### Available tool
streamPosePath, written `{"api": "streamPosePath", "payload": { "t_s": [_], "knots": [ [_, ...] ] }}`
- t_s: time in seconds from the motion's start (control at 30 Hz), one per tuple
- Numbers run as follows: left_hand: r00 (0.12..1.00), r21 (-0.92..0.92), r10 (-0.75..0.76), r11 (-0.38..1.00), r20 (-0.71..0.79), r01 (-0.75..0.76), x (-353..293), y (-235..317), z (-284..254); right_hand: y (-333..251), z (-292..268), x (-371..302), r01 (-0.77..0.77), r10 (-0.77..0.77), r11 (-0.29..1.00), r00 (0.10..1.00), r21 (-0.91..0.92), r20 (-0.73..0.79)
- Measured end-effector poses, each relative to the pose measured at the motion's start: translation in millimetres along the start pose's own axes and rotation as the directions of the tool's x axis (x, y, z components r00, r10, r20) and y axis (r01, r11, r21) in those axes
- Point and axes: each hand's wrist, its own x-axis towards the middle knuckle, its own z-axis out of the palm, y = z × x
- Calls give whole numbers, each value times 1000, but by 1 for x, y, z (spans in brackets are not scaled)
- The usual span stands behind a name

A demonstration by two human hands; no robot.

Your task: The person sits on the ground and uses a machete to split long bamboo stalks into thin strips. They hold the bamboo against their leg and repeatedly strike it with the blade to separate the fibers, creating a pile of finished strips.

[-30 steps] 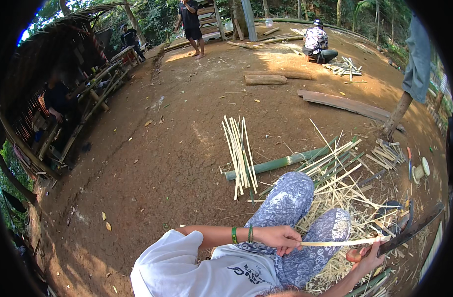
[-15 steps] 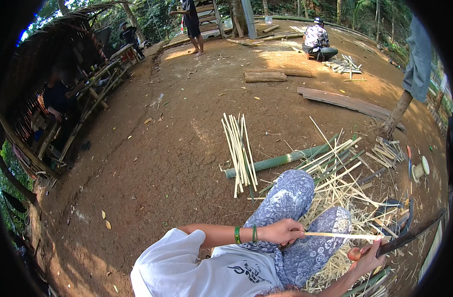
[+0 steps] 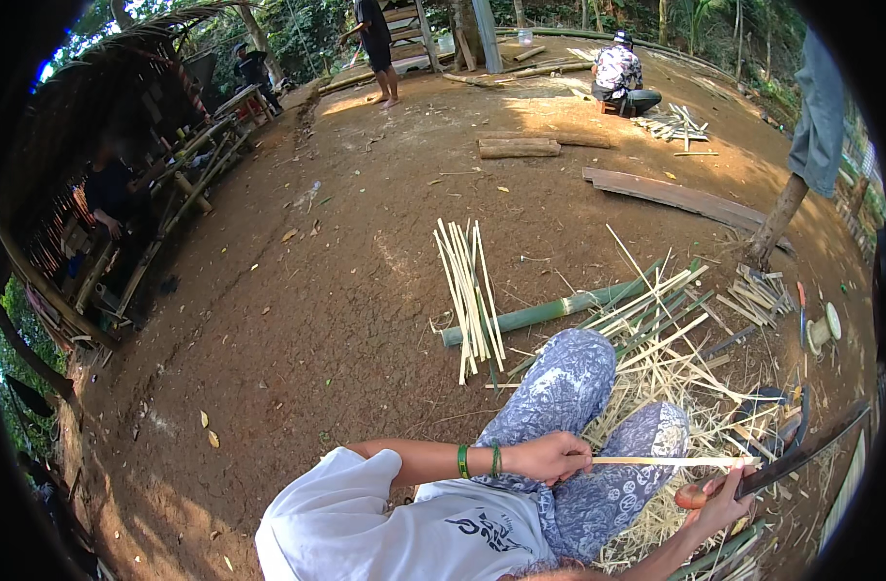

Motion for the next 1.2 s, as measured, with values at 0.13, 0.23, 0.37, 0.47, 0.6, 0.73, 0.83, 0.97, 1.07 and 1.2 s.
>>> {"api": "streamPosePath", "payload": {
  "t_s": [0.13,0.23,0.37,0.47,0.6,0.73,0.83,0.97,1.07,1.2],
  "knots": [
    [997,-4,-8,1000,-75,8,4,-5,2,0,1,-6,42,-42,999,999,12,31],
    [993,-26,-31,999,-111,29,7,-7,3,1,-1,-9,48,-48,999,998,4,45],
    [992,-19,-42,999,-116,40,8,-9,4,2,-2,-10,60,-59,998,998,-17,37],
    [996,12,-70,997,-55,70,3,-5,2,2,-2,-10,67,-66,997,997,-31,38],
    [992,-18,-104,995,-75,103,4,-16,4,2,2,-14,36,-35,998,999,-47,24],
    [991,-14,-100,995,-87,99,2,-15,4,-3,2,-18,7,-6,992,1000,-126,10],
    [990,-22,-103,995,-94,101,3,-14,4,-3,0,-18,6,-4,992,1000,-127,15],
    [990,-37,-113,993,-89,110,4,-14,5,-3,-3,-19,23,-18,991,999,-132,37],
    [988,-45,-110,993,-106,106,7,-16,6,-8,-4,-22,-7,13,994,998,-105,61],
    [989,-60,-110,993,-98,105,14,-19,6,-15,-4,-26,35,-28,997,995,-73,98]
  ]
}}
